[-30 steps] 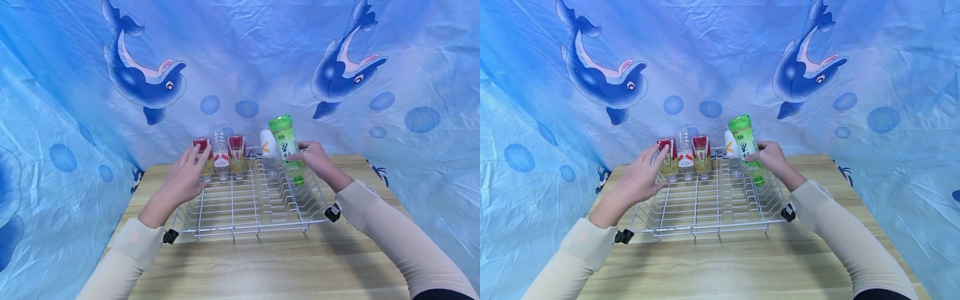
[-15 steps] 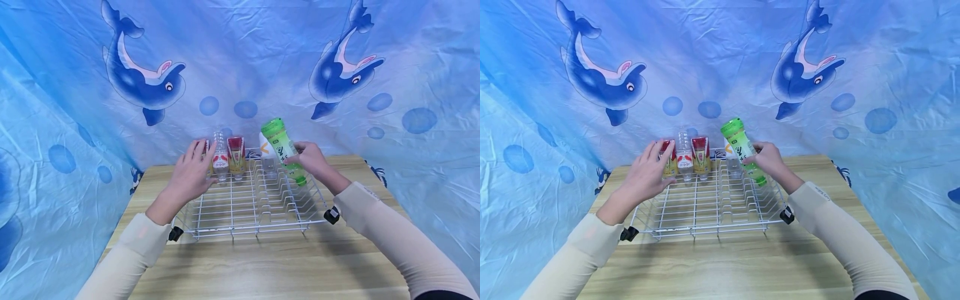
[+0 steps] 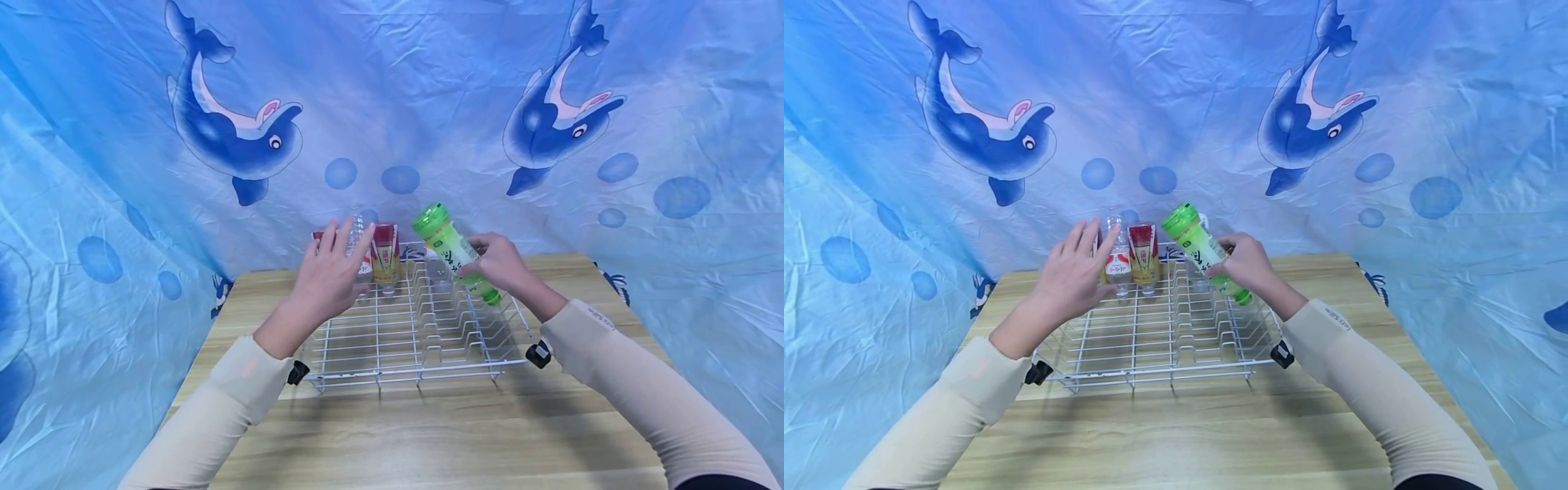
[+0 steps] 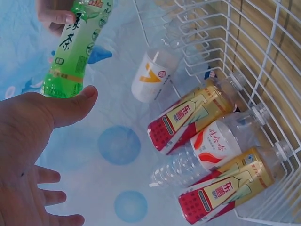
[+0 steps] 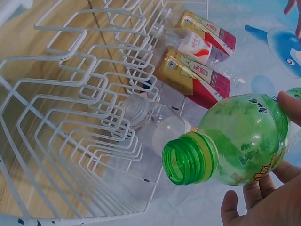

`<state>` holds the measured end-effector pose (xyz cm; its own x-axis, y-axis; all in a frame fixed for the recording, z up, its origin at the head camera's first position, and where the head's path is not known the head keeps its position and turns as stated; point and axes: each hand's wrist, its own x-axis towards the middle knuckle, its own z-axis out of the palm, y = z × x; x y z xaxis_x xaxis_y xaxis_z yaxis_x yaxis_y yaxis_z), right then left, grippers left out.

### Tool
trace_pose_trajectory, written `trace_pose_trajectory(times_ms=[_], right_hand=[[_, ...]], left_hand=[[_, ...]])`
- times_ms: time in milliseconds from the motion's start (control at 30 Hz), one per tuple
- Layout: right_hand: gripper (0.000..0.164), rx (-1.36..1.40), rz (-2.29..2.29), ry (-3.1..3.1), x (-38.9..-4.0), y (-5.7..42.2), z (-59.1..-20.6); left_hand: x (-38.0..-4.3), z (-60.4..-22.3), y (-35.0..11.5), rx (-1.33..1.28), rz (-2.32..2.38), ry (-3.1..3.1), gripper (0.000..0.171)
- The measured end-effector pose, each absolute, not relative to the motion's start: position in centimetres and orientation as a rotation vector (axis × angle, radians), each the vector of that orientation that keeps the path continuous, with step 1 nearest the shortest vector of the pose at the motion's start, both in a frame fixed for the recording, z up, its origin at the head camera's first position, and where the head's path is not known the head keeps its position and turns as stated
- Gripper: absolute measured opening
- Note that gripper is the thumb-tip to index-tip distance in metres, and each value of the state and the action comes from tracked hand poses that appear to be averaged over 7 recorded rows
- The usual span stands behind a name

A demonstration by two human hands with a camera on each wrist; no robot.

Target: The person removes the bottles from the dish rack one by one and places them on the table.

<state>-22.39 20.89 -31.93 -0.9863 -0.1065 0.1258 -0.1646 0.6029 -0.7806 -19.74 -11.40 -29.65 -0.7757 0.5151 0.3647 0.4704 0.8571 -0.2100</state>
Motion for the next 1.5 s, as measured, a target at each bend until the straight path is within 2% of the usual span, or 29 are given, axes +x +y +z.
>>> trace_pose_trajectory(times_ms=[500,1500], right_hand=[[0.071,0.417,1.07,-2.806,-21.8,20.1,-32.6],[0.079,0.555,0.735,-2.805,-21.8,19.1,-33.4]], left_hand=[[-20.1,-29.9,-9.3,-0.782,0.218,-2.544,0.115],[-20.2,-31.2,-5.8,-0.895,0.358,-2.582,0.115]])
